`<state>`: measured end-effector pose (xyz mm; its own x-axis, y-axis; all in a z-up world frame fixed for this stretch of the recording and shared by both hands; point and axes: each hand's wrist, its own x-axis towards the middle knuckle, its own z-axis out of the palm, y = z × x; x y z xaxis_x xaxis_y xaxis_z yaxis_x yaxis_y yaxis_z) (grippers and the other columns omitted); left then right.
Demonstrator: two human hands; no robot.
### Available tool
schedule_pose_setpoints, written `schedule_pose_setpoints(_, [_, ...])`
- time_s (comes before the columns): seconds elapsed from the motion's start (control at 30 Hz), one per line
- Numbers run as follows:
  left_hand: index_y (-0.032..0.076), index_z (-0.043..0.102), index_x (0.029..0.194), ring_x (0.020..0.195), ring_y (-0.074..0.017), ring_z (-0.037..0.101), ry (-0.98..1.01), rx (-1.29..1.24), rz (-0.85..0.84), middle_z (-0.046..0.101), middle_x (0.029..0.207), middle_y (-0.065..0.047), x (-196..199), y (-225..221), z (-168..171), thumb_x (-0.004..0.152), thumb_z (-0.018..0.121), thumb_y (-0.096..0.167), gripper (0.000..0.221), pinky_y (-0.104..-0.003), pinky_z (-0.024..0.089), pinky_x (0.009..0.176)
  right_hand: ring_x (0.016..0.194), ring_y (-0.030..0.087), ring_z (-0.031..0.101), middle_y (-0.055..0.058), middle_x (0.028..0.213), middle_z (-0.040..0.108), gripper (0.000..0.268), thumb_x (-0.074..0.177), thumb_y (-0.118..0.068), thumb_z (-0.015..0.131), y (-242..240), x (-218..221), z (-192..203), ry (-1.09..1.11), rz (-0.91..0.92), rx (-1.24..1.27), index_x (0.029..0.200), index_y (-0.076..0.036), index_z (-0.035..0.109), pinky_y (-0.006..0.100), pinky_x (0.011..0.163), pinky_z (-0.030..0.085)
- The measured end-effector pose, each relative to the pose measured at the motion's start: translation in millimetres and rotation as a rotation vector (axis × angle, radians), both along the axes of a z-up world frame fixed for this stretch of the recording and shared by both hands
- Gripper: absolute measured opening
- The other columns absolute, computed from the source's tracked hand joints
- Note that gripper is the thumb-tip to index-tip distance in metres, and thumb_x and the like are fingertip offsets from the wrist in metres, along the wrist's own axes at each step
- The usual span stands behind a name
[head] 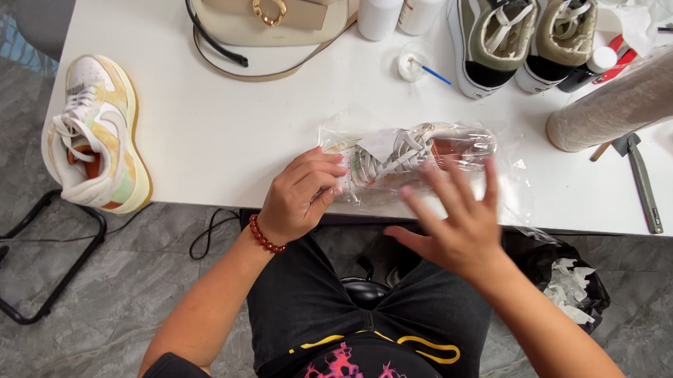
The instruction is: Wrap a sneaker in plastic film.
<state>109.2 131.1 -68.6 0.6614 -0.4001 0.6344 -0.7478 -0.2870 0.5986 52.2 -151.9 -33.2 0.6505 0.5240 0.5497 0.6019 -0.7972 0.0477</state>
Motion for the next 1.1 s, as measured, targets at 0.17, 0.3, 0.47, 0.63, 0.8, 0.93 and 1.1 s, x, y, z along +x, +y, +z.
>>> schedule_pose_setpoints(0.17, [0.005,0.063,0.094,0.120,-0.0278,0.069,0.057,-0.022,0.021,0.073,0.108,-0.006,-2,-1,4,0.092,0.074,0.003,0.012,-0.048,0.051,0.114,0.133,0.033,0.056,0.005,0.135,0.064,0.032,0.087,-0.040,0.088,37,14,-4,-0.167,0.062,0.000,0.104,-0.017,0.071,0.068,0.116,0.025])
schedule_pose_setpoints(0.3, [0.005,0.062,0.095,0.120,-0.0276,0.069,0.089,-0.063,0.019,0.073,0.109,-0.006,-3,0,2,0.094,0.073,0.003,0.012,-0.048,0.051,0.115,0.111,0.024,0.064,0.000,0.110,0.070,0.016,0.080,-0.021,0.087,49,24,17,-0.116,0.077,0.107,0.082,-0.017,0.072,0.058,0.111,0.035])
schedule_pose_setpoints(0.47, [0.005,0.062,0.097,0.120,-0.0278,0.069,0.097,-0.085,0.000,0.072,0.110,-0.007,-2,-1,2,0.094,0.073,0.003,0.011,-0.049,0.050,0.116,0.104,0.018,0.064,-0.003,0.102,0.070,0.017,0.080,-0.022,0.088,52,26,27,0.025,0.030,0.117,0.082,-0.015,0.073,0.055,0.109,0.036])
schedule_pose_setpoints(0.63, [0.006,0.065,0.104,0.116,-0.0289,0.066,-0.004,-0.020,0.036,0.068,0.111,-0.008,1,-6,-1,0.090,0.073,0.002,0.017,-0.046,0.052,0.109,0.101,0.016,0.064,-0.007,0.098,0.070,0.018,0.081,-0.025,0.089,53,28,35,0.077,0.015,0.113,0.080,-0.016,0.073,0.050,0.105,0.037])
schedule_pose_setpoints(0.8, [0.007,0.069,0.115,0.113,-0.0260,0.061,-0.107,0.087,0.099,0.064,0.115,-0.007,4,-18,-1,0.089,0.075,0.002,0.026,-0.041,0.050,0.103,0.095,0.016,0.062,-0.008,0.094,0.069,0.019,0.081,-0.022,0.089,53,30,31,0.056,0.009,0.131,0.079,-0.016,0.071,0.047,0.104,0.038])
schedule_pose_setpoints(0.93, [0.009,0.068,0.120,0.121,-0.0245,0.060,-0.172,0.114,0.177,0.063,0.123,-0.006,-2,-25,5,0.092,0.074,0.005,0.028,-0.041,0.047,0.108,0.093,0.016,0.061,-0.008,0.092,0.069,0.019,0.079,-0.021,0.089,53,31,34,0.037,0.024,0.164,0.080,-0.016,0.070,0.046,0.102,0.038])
schedule_pose_setpoints(1.1, [0.001,0.062,0.126,0.117,-0.0288,0.062,0.033,-0.014,0.345,0.064,0.123,-0.013,16,2,16,0.098,0.063,0.020,0.034,-0.041,0.050,0.103,0.095,0.017,0.063,-0.007,0.093,0.070,0.017,0.079,-0.020,0.088,51,30,35,-0.001,0.054,0.148,0.082,-0.015,0.072,0.050,0.102,0.039])
